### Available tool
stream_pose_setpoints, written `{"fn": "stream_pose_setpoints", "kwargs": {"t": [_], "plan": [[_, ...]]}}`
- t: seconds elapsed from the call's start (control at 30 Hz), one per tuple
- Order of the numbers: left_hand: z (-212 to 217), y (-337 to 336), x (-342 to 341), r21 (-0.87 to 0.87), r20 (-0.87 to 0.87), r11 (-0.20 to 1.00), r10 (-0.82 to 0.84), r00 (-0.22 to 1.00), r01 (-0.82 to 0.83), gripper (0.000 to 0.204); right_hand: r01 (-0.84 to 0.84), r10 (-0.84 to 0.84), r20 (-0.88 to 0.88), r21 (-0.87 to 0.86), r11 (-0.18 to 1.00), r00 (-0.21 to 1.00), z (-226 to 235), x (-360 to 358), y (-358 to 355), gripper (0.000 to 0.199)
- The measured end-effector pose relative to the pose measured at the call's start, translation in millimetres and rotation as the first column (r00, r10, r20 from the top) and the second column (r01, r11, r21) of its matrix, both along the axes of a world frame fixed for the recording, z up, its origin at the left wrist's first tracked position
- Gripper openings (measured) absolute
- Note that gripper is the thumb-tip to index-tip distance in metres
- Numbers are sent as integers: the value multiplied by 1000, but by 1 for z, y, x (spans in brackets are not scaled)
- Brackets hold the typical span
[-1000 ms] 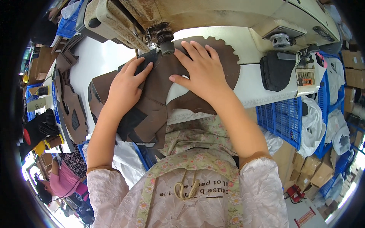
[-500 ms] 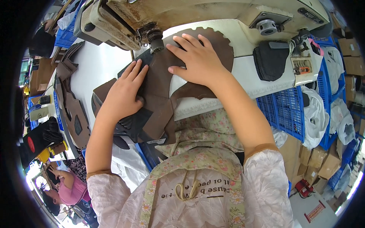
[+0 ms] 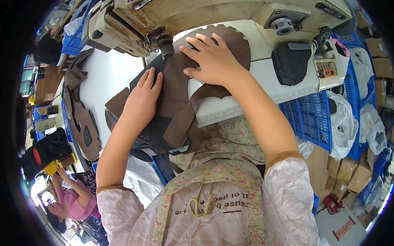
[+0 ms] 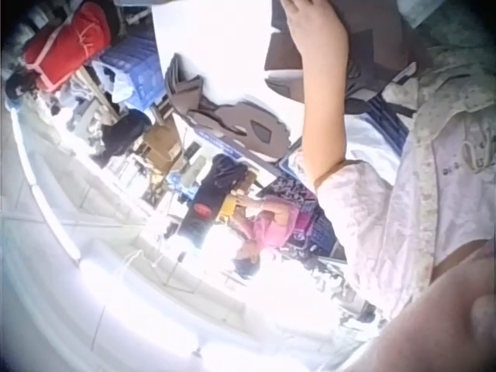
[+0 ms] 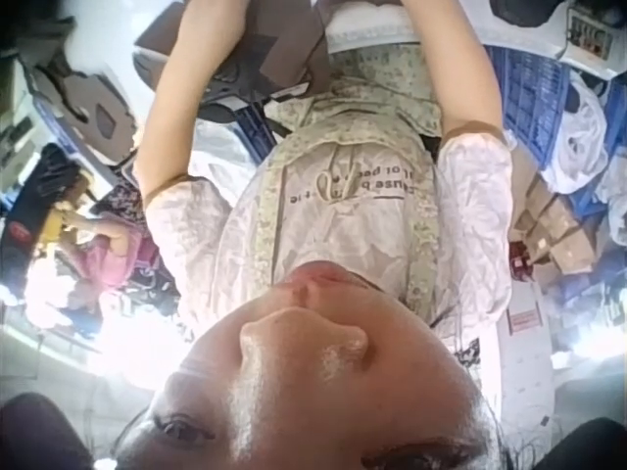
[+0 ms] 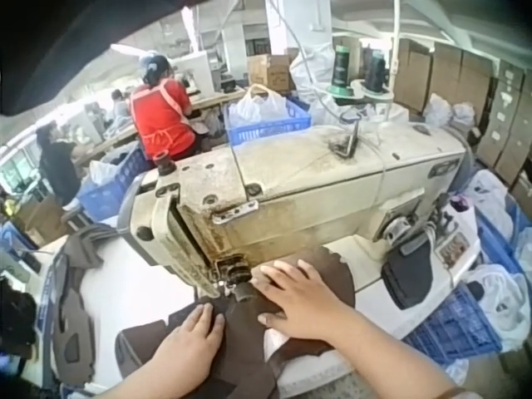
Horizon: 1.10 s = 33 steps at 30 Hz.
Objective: Stitching several pieces of leather and synthetic material together using an industrial sewing machine to construct a shoe upper.
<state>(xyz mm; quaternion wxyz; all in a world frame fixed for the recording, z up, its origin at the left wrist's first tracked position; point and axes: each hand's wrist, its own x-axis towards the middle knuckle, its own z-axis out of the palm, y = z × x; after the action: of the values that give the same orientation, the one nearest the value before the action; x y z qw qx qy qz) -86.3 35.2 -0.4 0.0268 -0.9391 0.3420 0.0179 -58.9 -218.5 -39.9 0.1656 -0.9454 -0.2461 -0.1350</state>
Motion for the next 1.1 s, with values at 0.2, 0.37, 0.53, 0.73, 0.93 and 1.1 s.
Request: {"fn": "stream_pose_setpoints", "kwargs": {"t": [0.2,0.37,0.53,0.73,0.93,1.1], "plan": [[12,-19,-4,-52,-17,994,97,995,-98,52,39,-38,14,-29,999,999,2,0,4,51],[18,-14,-1,-83,-80,992,87,993,-93,55,-55,61,-53,112,992,997,15,-24,15,36],[30,-8,2,-157,-224,986,28,974,-64,58,-63,65,-25,92,994,998,25,-44,25,35],[13,-24,-6,-159,-84,981,102,991,-114,56,14,-14,28,12,1000,1000,23,-46,28,40],[3,-44,-8,-56,77,991,122,990,-117,49,65,-63,49,-26,998,997,17,-37,22,44],[-2,-49,-6,-64,155,989,141,978,-132,45,90,-88,60,-27,996,994,13,-31,22,45]]}}
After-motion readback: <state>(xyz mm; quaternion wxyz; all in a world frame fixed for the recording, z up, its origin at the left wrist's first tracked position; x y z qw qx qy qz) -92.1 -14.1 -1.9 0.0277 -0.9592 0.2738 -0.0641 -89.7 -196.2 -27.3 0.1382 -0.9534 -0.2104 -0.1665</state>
